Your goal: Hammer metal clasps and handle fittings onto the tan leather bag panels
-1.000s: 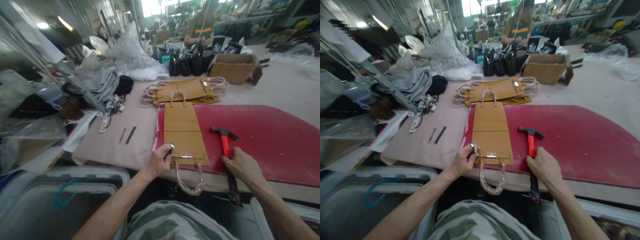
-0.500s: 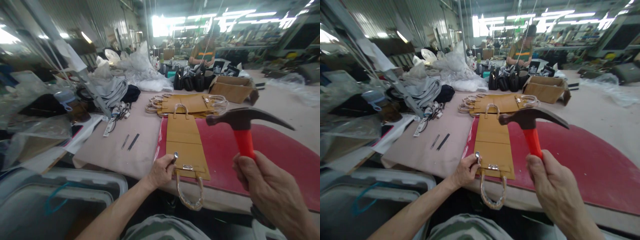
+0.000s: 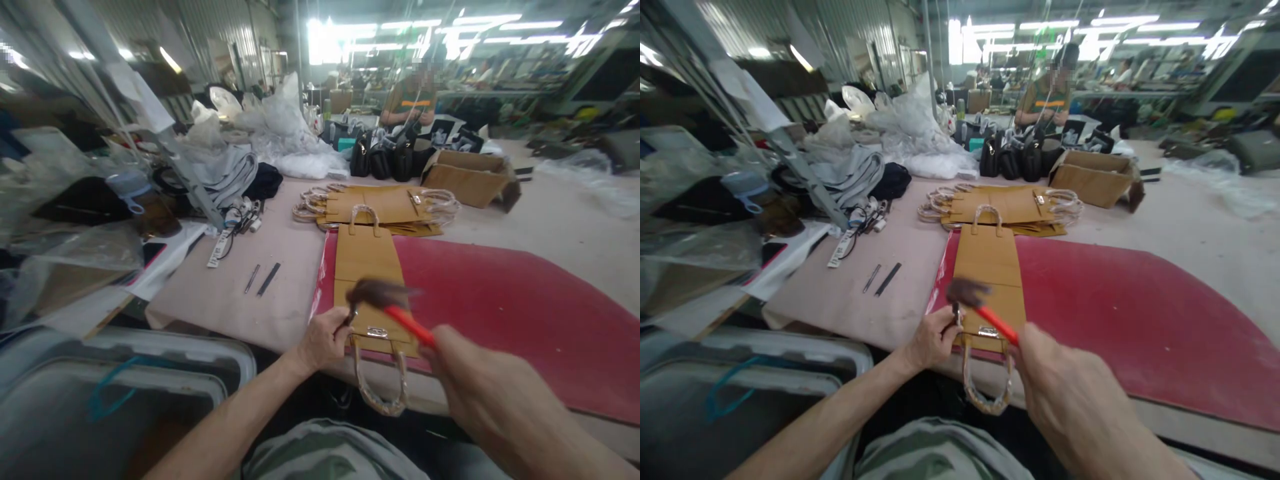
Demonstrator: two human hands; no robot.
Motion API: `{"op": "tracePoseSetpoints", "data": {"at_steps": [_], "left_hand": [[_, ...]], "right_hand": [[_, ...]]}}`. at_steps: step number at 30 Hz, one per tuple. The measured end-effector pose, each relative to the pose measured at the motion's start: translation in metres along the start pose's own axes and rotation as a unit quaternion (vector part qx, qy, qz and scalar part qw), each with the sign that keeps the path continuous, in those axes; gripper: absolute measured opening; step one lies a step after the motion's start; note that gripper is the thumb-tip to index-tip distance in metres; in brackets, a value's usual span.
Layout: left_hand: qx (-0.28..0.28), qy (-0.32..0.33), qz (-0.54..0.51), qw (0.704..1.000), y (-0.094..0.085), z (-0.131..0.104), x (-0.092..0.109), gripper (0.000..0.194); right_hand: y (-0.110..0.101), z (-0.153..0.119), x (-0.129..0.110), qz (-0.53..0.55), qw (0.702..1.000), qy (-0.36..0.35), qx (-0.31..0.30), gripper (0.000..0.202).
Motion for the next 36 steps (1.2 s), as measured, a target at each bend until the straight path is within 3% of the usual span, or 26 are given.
{"op": "tracePoseSetpoints", "data": {"at_steps": [2,4,8,10,13,16,19,23,25,28,32,36], "left_hand": [[-0.005,-0.002,0.006,1.000,0.000,0.000,0.000,0.021],[-0.007,-0.007,0.004,1.000,0.000,-0.001,0.000,0.021],[-0.005,-0.002,0.001,1.000,-0.001,-0.003,-0.001,0.020],[-0.008,0.004,0.006,1.000,-0.001,-0.004,-0.002,0.018],[-0.012,0.006,0.014,1.000,-0.001,-0.006,-0.003,0.016],[-0.007,0.009,0.017,1.000,-0.002,-0.008,-0.002,0.017],[-0.012,0.048,0.017,0.999,-0.003,-0.010,-0.001,0.023],[-0.018,0.105,0.030,0.994,-0.003,-0.016,-0.001,0.027],[0.034,0.041,0.020,0.998,-0.005,-0.018,-0.002,0.018],[0.107,-0.107,-0.017,0.988,-0.011,-0.016,0.004,0.013],[0.112,-0.143,-0.085,0.980,-0.008,-0.001,0.026,0.017],[0.084,-0.169,-0.163,0.968,0.017,0.020,0.041,0.018]], "right_hand": [[0.004,-0.001,0.001,0.008,1.000,0.001,0.009,0.026],[0.010,-0.003,0.014,0.029,0.998,0.056,0.000,0.033],[0.043,-0.022,0.066,0.104,0.962,0.221,-0.126,0.036],[0.064,-0.034,0.089,0.051,0.943,0.290,-0.155,0.031],[0.086,-0.046,0.102,-0.052,0.929,0.341,-0.137,0.022],[0.093,-0.046,0.085,-0.104,0.944,0.309,-0.060,0.022],[0.099,-0.040,0.047,-0.088,0.955,0.284,0.002,0.023],[0.116,-0.039,-0.006,0.006,0.943,0.331,-0.043,0.024],[0.123,-0.042,-0.021,0.059,0.921,0.382,-0.049,0.032],[0.126,-0.044,-0.029,0.148,0.894,0.422,-0.021,0.041],[0.125,-0.046,-0.035,0.303,0.825,0.477,0.028,0.048],[0.128,-0.050,-0.054,0.486,0.686,0.536,0.077,0.059]]}}
Point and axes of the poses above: each hand's wrist, its own z-axis towards the middle knuckle, its own y-axis out of the palm, x = y × z, the point moved 1 cm from there along z, towards the middle knuckle, and after that the axes turned 9 degrees about -z, right-handed, at the moved point
